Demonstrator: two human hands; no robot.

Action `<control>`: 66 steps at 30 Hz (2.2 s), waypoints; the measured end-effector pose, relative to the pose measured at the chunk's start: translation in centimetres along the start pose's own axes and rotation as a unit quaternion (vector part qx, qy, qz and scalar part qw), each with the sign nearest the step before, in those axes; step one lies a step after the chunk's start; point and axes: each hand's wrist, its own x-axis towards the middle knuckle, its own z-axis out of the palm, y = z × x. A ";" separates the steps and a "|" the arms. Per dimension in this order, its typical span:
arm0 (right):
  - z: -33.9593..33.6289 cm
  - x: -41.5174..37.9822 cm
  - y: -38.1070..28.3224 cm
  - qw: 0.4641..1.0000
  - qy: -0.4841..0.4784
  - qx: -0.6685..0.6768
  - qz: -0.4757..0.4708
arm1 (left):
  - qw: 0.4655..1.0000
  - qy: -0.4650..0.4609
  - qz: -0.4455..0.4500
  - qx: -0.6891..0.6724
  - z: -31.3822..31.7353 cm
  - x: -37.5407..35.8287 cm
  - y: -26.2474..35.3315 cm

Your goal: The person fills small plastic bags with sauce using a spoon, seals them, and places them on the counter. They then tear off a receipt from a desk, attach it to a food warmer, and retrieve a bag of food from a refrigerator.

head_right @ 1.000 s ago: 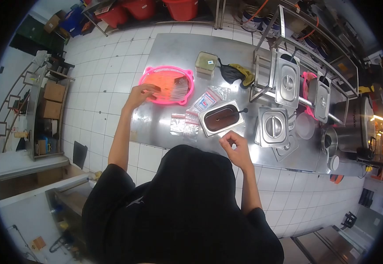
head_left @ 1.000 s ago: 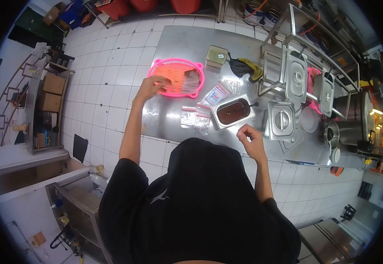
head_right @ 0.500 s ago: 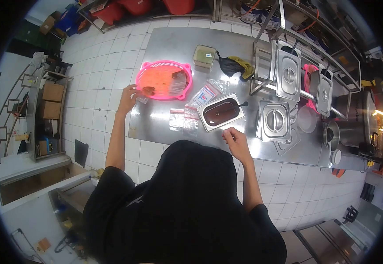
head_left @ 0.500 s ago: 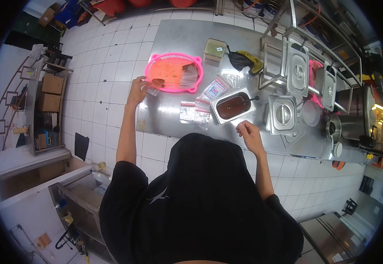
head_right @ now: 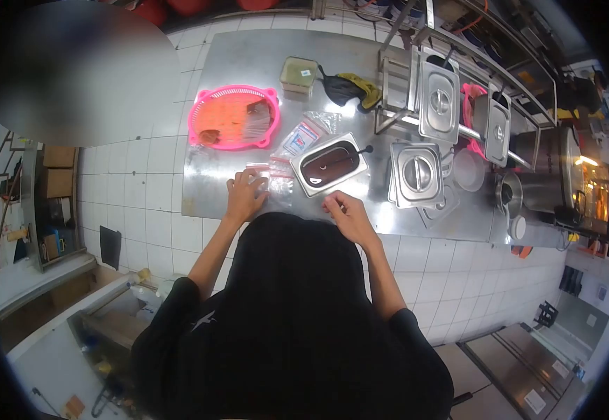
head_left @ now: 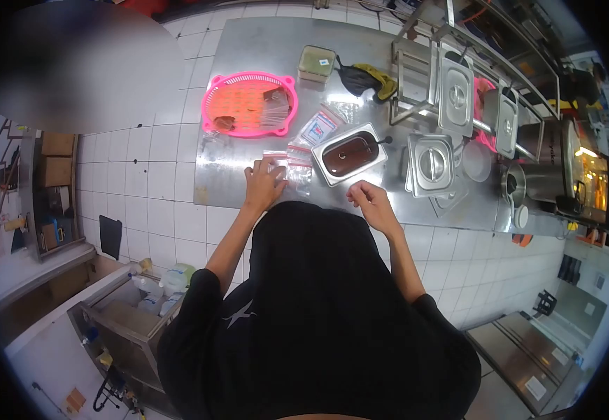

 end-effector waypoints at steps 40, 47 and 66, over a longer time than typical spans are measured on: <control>3.1 0.5 -3.7 0.977 -0.015 0.000 -0.212 | 0.909 0.213 0.020 -0.359 -12.3 -0.5 12.3; 3.7 0.8 -3.6 0.970 0.090 -0.094 -0.207 | 0.955 0.016 0.074 -0.287 -9.5 0.7 15.5; 4.5 1.3 -4.4 0.979 -0.003 -0.154 -0.130 | 0.908 -0.099 -0.073 -0.400 -7.0 1.4 10.4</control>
